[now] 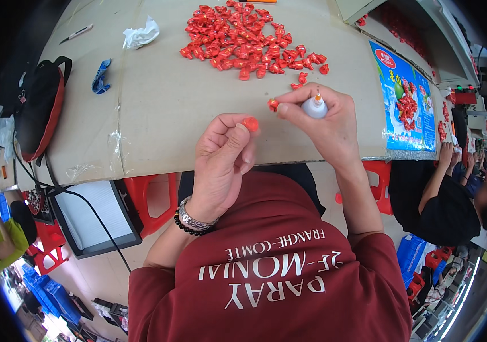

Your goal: The person sits at a table and repeatedly picks up small red wrapped candies. They use a small white squeeze bottle to apply a substance into the opening of each candy wrapper, then place the filled candy into a cardboard box. The process is repeated continuously throughout the video.

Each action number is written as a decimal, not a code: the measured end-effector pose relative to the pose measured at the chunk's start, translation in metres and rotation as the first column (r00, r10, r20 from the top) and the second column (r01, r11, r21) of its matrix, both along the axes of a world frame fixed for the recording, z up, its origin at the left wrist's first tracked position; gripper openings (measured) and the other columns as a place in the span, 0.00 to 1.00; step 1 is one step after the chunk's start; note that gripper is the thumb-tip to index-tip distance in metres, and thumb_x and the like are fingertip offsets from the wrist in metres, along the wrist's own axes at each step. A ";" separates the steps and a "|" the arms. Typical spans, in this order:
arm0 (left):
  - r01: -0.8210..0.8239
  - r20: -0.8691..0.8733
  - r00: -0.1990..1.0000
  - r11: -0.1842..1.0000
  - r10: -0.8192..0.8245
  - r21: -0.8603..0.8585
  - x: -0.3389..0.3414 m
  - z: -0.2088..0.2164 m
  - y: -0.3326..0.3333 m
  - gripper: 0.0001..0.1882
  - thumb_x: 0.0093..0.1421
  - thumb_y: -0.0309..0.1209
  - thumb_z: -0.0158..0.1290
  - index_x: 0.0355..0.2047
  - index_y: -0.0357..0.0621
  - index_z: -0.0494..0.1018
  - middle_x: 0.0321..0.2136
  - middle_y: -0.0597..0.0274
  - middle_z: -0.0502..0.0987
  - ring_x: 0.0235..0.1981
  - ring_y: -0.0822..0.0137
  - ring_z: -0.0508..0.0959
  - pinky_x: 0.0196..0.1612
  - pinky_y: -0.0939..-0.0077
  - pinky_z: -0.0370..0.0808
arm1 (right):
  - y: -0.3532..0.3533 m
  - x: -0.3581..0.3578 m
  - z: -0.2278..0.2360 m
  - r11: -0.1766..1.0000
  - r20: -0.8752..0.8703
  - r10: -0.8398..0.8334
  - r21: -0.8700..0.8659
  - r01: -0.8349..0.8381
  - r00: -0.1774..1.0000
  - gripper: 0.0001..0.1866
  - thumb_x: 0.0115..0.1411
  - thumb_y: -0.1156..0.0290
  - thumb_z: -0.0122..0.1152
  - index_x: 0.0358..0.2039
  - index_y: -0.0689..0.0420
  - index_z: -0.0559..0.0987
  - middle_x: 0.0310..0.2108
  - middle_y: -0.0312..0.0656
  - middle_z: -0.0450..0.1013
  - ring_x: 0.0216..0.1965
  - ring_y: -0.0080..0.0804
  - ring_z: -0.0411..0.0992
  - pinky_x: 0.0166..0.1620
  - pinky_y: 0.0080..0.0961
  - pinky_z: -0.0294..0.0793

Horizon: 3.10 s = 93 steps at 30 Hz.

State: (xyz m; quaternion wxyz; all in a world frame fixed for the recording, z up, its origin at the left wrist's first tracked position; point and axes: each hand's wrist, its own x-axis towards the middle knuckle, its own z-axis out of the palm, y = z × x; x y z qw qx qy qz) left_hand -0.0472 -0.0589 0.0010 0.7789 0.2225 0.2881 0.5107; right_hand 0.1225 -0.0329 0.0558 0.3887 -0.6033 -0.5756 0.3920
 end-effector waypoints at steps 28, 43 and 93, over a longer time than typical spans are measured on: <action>-0.070 -0.263 0.957 0.979 0.119 0.191 0.011 -0.004 -0.007 0.04 0.60 0.24 0.51 0.31 0.35 0.72 0.16 0.69 0.71 0.13 0.86 0.62 0.13 0.90 0.57 | -0.019 0.004 -0.028 0.891 0.118 0.168 0.406 -0.202 0.979 0.07 0.41 0.80 0.67 0.22 0.60 0.76 0.18 0.39 0.71 0.21 0.33 0.70 0.26 0.27 0.67; -0.068 -0.349 0.929 0.984 0.123 0.164 0.017 -0.013 -0.005 0.03 0.59 0.23 0.52 0.29 0.36 0.72 0.14 0.71 0.70 0.12 0.86 0.62 0.14 0.90 0.57 | -0.016 0.005 -0.048 0.878 0.109 0.179 0.432 -0.208 0.978 0.07 0.42 0.80 0.66 0.21 0.59 0.75 0.19 0.39 0.70 0.22 0.34 0.68 0.25 0.28 0.67; -0.012 -0.532 0.836 0.974 0.134 0.225 0.023 -0.018 -0.002 0.01 0.60 0.22 0.51 0.32 0.36 0.72 0.21 0.68 0.72 0.15 0.85 0.64 0.16 0.90 0.58 | -0.015 0.012 -0.072 0.884 -0.012 0.143 0.450 -0.123 0.990 0.10 0.42 0.76 0.70 0.22 0.59 0.75 0.19 0.38 0.71 0.22 0.32 0.67 0.24 0.26 0.65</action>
